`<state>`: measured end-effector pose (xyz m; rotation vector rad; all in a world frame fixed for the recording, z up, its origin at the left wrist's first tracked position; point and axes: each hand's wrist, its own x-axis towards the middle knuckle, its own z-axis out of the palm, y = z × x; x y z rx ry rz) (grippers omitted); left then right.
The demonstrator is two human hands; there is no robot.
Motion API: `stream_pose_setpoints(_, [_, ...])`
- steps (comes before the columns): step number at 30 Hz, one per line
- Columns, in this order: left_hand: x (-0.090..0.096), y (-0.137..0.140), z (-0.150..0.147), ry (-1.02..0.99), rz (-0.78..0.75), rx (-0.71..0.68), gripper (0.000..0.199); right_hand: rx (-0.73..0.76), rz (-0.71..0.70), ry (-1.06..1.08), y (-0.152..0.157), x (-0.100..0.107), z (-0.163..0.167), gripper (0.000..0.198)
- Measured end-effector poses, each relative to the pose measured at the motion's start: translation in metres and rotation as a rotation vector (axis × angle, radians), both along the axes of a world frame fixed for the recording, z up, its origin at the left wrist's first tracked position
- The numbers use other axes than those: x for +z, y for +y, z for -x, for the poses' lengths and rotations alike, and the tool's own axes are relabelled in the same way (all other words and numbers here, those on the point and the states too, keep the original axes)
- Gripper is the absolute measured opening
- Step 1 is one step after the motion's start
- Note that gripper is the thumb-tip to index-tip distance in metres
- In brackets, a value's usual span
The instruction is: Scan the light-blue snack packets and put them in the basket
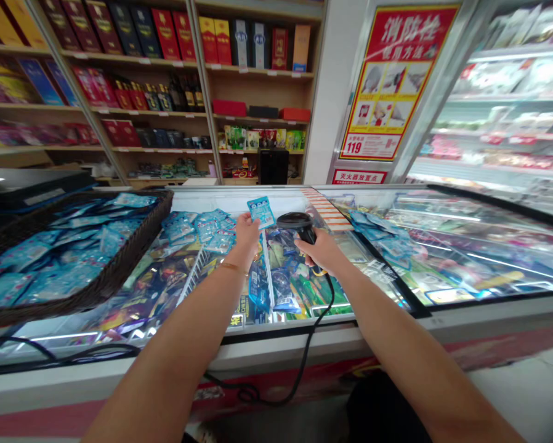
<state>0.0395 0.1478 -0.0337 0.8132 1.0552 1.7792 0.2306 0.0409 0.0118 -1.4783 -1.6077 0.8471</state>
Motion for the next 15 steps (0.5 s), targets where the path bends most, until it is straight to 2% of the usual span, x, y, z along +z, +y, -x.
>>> stream_pose_setpoints(4, [-0.0039, 0.0040, 0.0005, 0.031, -0.044, -0.013, 0.036, 0.004, -0.004, 0.019, -0.0002, 0.0006, -0.0007, 0.018])
stream_pose_setpoints(15, [-0.0010, 0.0003, -0.0038, 0.021, -0.042, -0.040, 0.037, 0.020, -0.026, 0.039, 0.0009, -0.0025, -0.0009, 0.014])
